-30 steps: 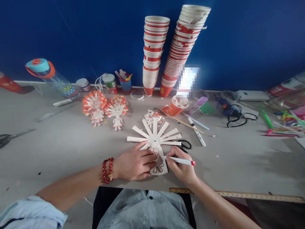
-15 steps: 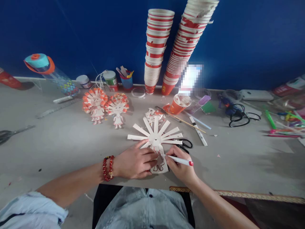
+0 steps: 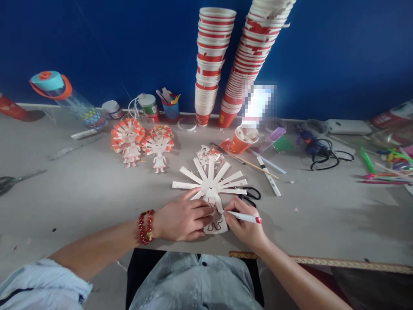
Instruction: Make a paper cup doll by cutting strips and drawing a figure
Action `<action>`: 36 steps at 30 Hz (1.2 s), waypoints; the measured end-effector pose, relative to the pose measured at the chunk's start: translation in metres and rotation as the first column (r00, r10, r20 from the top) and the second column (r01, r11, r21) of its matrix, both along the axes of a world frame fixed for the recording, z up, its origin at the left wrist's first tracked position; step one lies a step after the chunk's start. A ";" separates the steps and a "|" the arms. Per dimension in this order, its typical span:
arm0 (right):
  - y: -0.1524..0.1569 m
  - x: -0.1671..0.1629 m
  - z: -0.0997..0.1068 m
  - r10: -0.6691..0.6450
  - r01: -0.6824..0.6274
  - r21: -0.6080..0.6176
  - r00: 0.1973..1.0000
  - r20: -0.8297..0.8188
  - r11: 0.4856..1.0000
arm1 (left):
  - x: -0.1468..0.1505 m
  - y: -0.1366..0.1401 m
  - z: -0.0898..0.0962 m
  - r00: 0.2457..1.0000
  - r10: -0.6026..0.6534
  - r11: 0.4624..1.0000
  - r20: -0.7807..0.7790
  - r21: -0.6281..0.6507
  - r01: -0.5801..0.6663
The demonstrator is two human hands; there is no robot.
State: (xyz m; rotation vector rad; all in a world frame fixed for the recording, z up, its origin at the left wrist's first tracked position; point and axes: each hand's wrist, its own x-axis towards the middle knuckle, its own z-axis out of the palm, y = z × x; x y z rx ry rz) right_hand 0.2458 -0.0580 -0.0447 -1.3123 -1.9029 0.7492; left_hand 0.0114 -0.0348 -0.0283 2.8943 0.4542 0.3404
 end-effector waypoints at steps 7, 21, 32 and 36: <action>0.000 0.001 0.006 0.029 -0.029 -0.018 1.000 -0.006 0.999 | 0.000 0.001 0.001 1.000 -0.003 1.000 0.003 -0.008 0.003; 0.000 0.002 0.008 0.074 -0.076 -0.028 0.996 -0.048 0.997 | 0.000 0.000 0.000 1.000 0.002 1.000 0.022 0.007 -0.003; 0.000 0.003 0.010 0.114 -0.115 -0.005 0.989 -0.089 0.993 | 0.000 0.001 -0.001 1.000 0.000 1.000 0.018 0.008 0.000; -0.002 0.005 0.008 0.089 -0.093 -0.025 0.988 -0.129 0.995 | 0.000 0.001 -0.001 1.000 0.001 1.000 0.027 0.004 -0.001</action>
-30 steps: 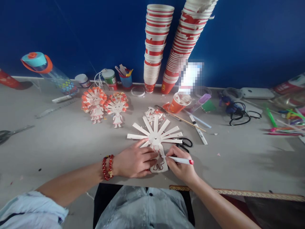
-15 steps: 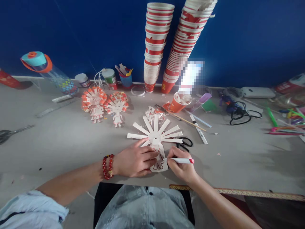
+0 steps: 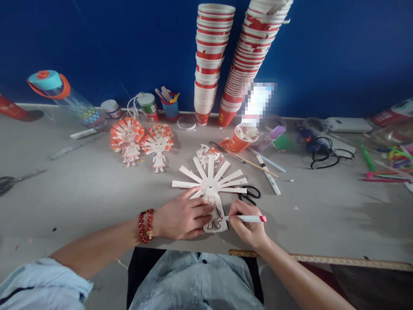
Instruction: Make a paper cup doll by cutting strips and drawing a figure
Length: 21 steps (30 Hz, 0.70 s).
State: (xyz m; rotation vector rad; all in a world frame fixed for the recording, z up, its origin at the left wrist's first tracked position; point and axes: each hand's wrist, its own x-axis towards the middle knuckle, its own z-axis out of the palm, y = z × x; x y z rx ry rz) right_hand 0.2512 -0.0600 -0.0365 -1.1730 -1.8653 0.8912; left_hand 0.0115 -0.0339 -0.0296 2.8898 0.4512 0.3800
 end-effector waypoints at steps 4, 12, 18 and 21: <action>-0.002 0.001 -0.006 -0.119 0.117 -0.035 0.991 -0.061 0.992 | 0.000 0.000 0.000 1.000 0.000 1.000 0.008 0.002 0.000; 0.010 -0.006 0.003 -0.126 0.126 0.014 0.991 0.051 0.992 | 0.000 0.000 0.004 0.999 0.025 0.999 -0.026 0.032 -0.024; 0.019 -0.009 0.000 -0.132 0.122 0.113 0.988 0.086 0.986 | -0.002 -0.001 0.000 0.997 0.047 0.998 -0.056 0.044 -0.045; 0.019 -0.010 -0.004 -0.137 0.125 0.120 0.986 0.099 0.985 | -0.002 0.000 -0.001 0.997 0.045 0.998 -0.067 0.039 -0.042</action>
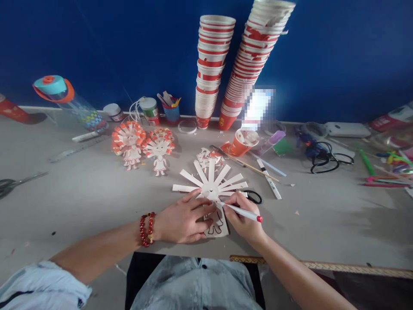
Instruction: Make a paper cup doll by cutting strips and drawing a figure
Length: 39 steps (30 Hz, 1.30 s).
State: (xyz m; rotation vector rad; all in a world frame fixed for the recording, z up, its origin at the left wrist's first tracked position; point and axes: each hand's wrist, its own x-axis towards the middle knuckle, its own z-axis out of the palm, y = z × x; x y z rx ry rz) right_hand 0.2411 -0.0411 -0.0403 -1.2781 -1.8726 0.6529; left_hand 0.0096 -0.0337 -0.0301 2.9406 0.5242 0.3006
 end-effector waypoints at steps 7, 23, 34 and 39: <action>0.001 0.000 -0.002 0.015 -0.014 -0.018 0.999 0.029 1.000 | 0.001 0.001 0.001 0.999 -0.014 1.000 0.029 0.001 0.014; 0.001 -0.001 -0.004 0.026 -0.025 -0.026 0.997 0.071 0.999 | 0.002 0.001 0.002 0.999 -0.011 1.000 0.035 -0.007 0.011; 0.001 -0.001 -0.003 0.017 -0.016 -0.007 0.997 0.075 1.000 | 0.002 0.001 0.002 1.000 -0.016 1.000 0.004 -0.008 0.016; 0.000 -0.001 -0.004 0.016 -0.015 -0.012 0.997 0.074 1.000 | 0.002 0.001 0.001 1.000 -0.010 1.000 -0.001 -0.015 0.010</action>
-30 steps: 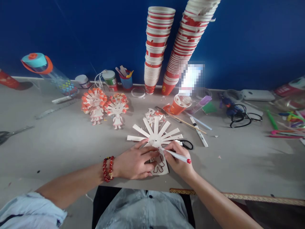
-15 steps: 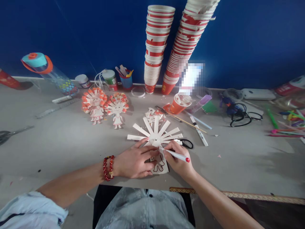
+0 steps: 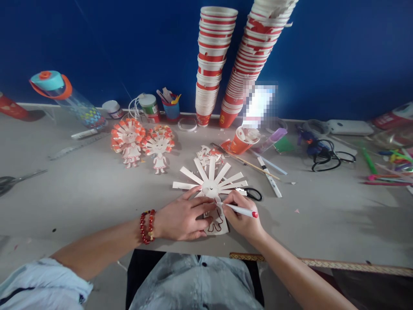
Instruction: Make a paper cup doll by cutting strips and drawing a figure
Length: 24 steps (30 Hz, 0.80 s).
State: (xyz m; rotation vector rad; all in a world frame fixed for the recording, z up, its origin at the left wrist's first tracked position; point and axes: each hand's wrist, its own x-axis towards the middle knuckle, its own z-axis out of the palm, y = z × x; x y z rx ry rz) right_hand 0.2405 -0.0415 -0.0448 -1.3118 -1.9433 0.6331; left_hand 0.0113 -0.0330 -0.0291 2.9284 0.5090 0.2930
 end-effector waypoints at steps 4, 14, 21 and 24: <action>0.000 0.000 -0.001 -0.002 0.002 -0.009 1.000 -0.006 1.000 | 0.000 0.000 0.000 1.000 -0.002 1.000 -0.005 0.002 0.002; 0.000 0.001 -0.001 -0.015 0.015 0.012 1.000 -0.005 1.000 | 0.000 0.000 -0.001 1.000 0.000 1.000 -0.004 0.012 0.000; -0.001 0.002 -0.001 -0.012 0.013 0.032 1.000 -0.019 0.999 | -0.001 0.000 -0.001 1.000 0.000 1.000 0.003 0.022 0.000; -0.001 0.002 0.000 -0.008 0.008 0.040 1.000 -0.018 0.999 | -0.002 0.000 -0.002 1.000 0.000 1.000 0.009 0.016 0.000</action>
